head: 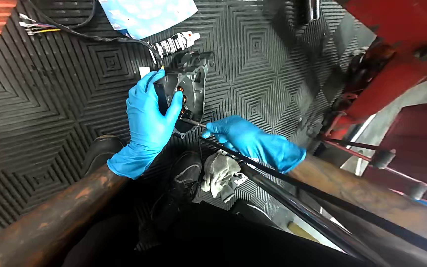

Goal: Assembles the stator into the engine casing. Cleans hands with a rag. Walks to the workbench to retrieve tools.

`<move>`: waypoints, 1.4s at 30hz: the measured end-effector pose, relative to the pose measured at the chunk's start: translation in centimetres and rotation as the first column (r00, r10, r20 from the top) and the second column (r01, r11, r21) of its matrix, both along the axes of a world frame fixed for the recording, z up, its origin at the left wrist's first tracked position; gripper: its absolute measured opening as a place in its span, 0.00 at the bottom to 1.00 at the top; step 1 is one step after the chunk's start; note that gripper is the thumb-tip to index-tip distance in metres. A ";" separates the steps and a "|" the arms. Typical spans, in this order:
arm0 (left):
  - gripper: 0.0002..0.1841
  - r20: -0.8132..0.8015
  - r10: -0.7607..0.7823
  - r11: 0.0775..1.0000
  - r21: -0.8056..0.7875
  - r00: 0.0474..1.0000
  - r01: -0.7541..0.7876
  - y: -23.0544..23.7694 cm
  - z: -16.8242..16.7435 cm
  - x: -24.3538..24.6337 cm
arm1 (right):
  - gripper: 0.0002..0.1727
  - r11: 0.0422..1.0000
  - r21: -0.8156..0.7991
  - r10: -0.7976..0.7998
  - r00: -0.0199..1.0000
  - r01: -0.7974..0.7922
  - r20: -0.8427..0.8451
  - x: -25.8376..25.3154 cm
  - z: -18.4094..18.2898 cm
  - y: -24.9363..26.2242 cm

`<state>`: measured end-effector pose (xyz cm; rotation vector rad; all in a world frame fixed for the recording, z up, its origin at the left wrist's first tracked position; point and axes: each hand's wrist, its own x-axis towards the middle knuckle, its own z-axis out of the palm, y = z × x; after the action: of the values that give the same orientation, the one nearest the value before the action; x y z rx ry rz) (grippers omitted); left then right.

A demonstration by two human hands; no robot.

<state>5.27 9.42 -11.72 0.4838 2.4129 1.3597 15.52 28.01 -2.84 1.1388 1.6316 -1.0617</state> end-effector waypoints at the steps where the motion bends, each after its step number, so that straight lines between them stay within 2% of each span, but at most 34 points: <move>1: 0.31 0.002 -0.011 1.000 -0.007 1.000 0.011 -0.1 0.2 0.1 | 0.24 0.968 -0.100 -0.217 0.970 0.228 0.109 -0.3 0.1 0.2; 2: 0.31 0.008 -0.026 1.000 -0.008 1.000 0.026 -0.2 0.3 0.1 | 0.24 0.951 -0.115 -0.270 0.954 0.285 0.134 -0.4 0.1 0.2; 3: 0.31 -0.002 -0.010 1.000 -0.005 1.000 0.010 0.0 0.1 0.0 | 0.21 0.985 -0.056 -0.156 0.985 0.160 0.072 -0.4 0.1 0.1; 4: 0.31 -0.003 0.001 1.000 -0.003 1.000 -0.001 0.0 0.0 0.0 | 0.15 0.993 0.071 0.101 0.995 -0.099 -0.024 -0.1 0.2 -0.1; 5: 0.31 -0.001 0.005 1.000 -0.005 1.000 -0.005 0.0 -0.1 0.0 | 0.11 0.899 0.237 0.401 0.910 -0.370 -0.101 0.3 0.1 -0.2; 6: 0.31 -0.002 0.007 1.000 -0.006 1.000 -0.007 0.0 -0.1 0.0 | 0.11 0.718 0.428 0.662 0.729 -0.549 -0.174 1.1 -0.2 -0.2; 8: 0.32 0.004 0.006 1.000 -0.011 1.000 -0.006 0.0 -0.1 0.0 | 0.12 0.384 0.717 0.917 0.328 -0.581 -0.225 2.7 -1.5 0.4; 9: 0.31 0.001 0.008 1.000 -0.011 1.000 -0.008 0.1 -0.1 0.0 | 0.14 0.349 0.750 0.934 0.275 -0.563 -0.227 2.9 -1.9 0.6; 10: 0.31 -0.004 0.011 1.000 -0.010 1.000 -0.011 0.1 -0.2 0.0 | 0.16 0.400 0.715 0.910 0.339 -0.574 -0.237 2.9 -1.9 0.5; 12: 0.31 -0.001 0.009 1.000 -0.008 1.000 -0.009 0.0 -0.2 0.0 | 0.17 0.726 0.431 0.657 0.726 -0.536 -0.204 1.8 -1.0 -0.1; 13: 0.31 -0.001 0.008 1.000 -0.008 1.000 -0.008 0.0 -0.1 0.0 | 0.20 0.906 0.230 0.391 0.911 -0.355 -0.133 0.8 -0.7 -0.1; 14: 0.31 0.000 0.007 1.000 -0.008 1.000 -0.007 -0.1 0.0 0.1 | 0.22 0.995 0.056 0.084 0.995 -0.081 -0.046 0.3 -0.6 0.0; 15: 0.31 0.008 -0.003 1.000 -0.011 1.000 0.003 -0.2 0.2 0.2 | 0.22 0.987 -0.048 -0.153 0.987 0.156 0.054 0.0 -0.5 0.1; 16: 0.31 0.022 -0.026 1.000 -0.015 0.999 0.026 -0.5 0.6 0.4 | 0.21 0.973 -0.063 -0.219 0.972 0.224 0.083 0.0 -0.4 0.3; 17: 0.31 0.029 -0.034 0.999 -0.015 0.999 0.035 -0.5 0.8 0.4 | 0.17 0.994 -0.007 -0.111 0.994 0.111 0.024 0.1 -0.4 0.3; 18: 0.31 0.035 -0.036 0.999 -0.014 0.999 0.037 -0.6 0.9 0.5 | 0.13 0.986 0.111 0.131 0.989 -0.123 -0.068 0.6 -0.3 0.2; 19: 0.31 0.034 -0.033 0.999 -0.013 0.999 0.034 -0.7 0.9 0.5 | 0.11 0.887 0.278 0.421 0.893 -0.368 -0.160 1.3 -0.3 0.2; 21: 0.31 0.006 0.002 1.000 -0.007 1.000 -0.002 -0.4 0.1 0.2 | 0.10 0.506 0.644 0.849 0.463 -0.574 -0.254 2.7 -1.1 0.6; 22: 0.31 -0.001 0.016 1.000 0.002 1.000 -0.016 -0.2 -0.2 0.1 | 0.11 0.372 0.740 0.924 0.301 -0.560 -0.237 2.9 -1.5 0.9; 23: 0.31 -0.005 0.020 1.000 0.008 1.000 -0.020 -0.1 -0.3 0.0 | 0.13 0.306 0.782 0.951 0.219 -0.543 -0.220 3.0 -1.8 1.1; 24: 0.31 -0.008 0.021 1.000 0.009 1.000 -0.021 -0.1 -0.4 0.0 | 0.14 0.312 0.778 0.949 0.215 -0.545 -0.230 3.1 -2.0 1.2; 25: 0.31 -0.012 0.019 1.000 0.007 1.000 -0.019 -0.1 -0.4 0.0 | 0.16 0.388 0.728 0.919 0.294 -0.566 -0.262 3.0 -1.8 1.0; 27: 0.31 -0.018 0.015 1.000 0.006 1.000 -0.015 -0.1 -0.4 0.0 | 0.17 0.689 0.445 0.706 0.667 -0.571 -0.237 1.7 -0.8 0.5; 28: 0.31 -0.015 0.014 1.000 0.003 1.000 -0.014 -0.1 -0.3 0.1 | 0.19 0.872 0.238 0.468 0.871 -0.428 -0.150 0.6 -0.2 0.3; 29: 0.31 -0.005 0.004 1.000 -0.004 1.000 -0.004 -0.3 0.0 0.3 | 0.22 0.981 0.071 0.186 0.981 -0.182 -0.054 -0.2 0.0 0.2; 30: 0.31 0.013 -0.026 1.000 -0.013 1.000 0.026 -0.7 0.5 0.5 | 0.23 0.999 -0.028 -0.045 0.998 0.046 0.037 -0.5 0.1 0.3; 31: 0.31 0.021 -0.038 0.999 -0.018 0.999 0.038 -0.8 0.8 0.6 | 0.22 0.989 -0.049 -0.138 0.988 0.141 0.075 -0.4 0.1 0.4; 32: 0.31 0.022 -0.038 0.999 -0.016 0.999 0.038 -0.8 0.9 0.7 | 0.19 0.997 -0.005 -0.077 0.996 0.077 0.038 -0.2 0.0 0.4; 34: 0.30 0.024 -0.032 0.999 -0.008 0.999 0.032 -1.0 1.0 0.8 | 0.11 0.925 0.223 0.334 0.938 -0.307 -0.095 0.5 0.0 0.1; 36: 0.30 0.024 -0.027 1.000 -0.009 0.999 0.027 -1.1 1.0 0.7 | 0.10 0.624 0.542 0.751 0.623 -0.563 -0.217 1.9 -0.6 0.0; 38: 0.29 0.020 -0.023 1.000 -0.004 1.000 0.023 -0.9 1.0 0.8 | 0.11 0.355 0.746 0.929 0.304 -0.564 -0.212 2.9 -1.3 0.5; 39: 0.29 0.018 -0.020 1.000 -0.006 1.000 0.020 -0.9 1.0 0.7 | 0.12 0.310 0.779 0.948 0.244 -0.545 -0.207 3.0 -1.5 0.6; 40: 0.30 0.019 -0.022 1.000 -0.012 1.000 0.022 -1.0 1.0 0.7 | 0.14 0.332 0.769 0.940 0.260 -0.547 -0.220 3.0 -1.6 0.5; 42: 0.30 0.021 -0.033 0.999 -0.011 0.999 0.033 -1.1 1.0 0.7 | 0.17 0.541 0.606 0.824 0.512 -0.583 -0.243 2.4 -1.0 0.0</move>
<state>5.99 8.33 -10.71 0.5019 2.3842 1.3303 17.88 28.00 -3.88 0.2608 2.5686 -0.3908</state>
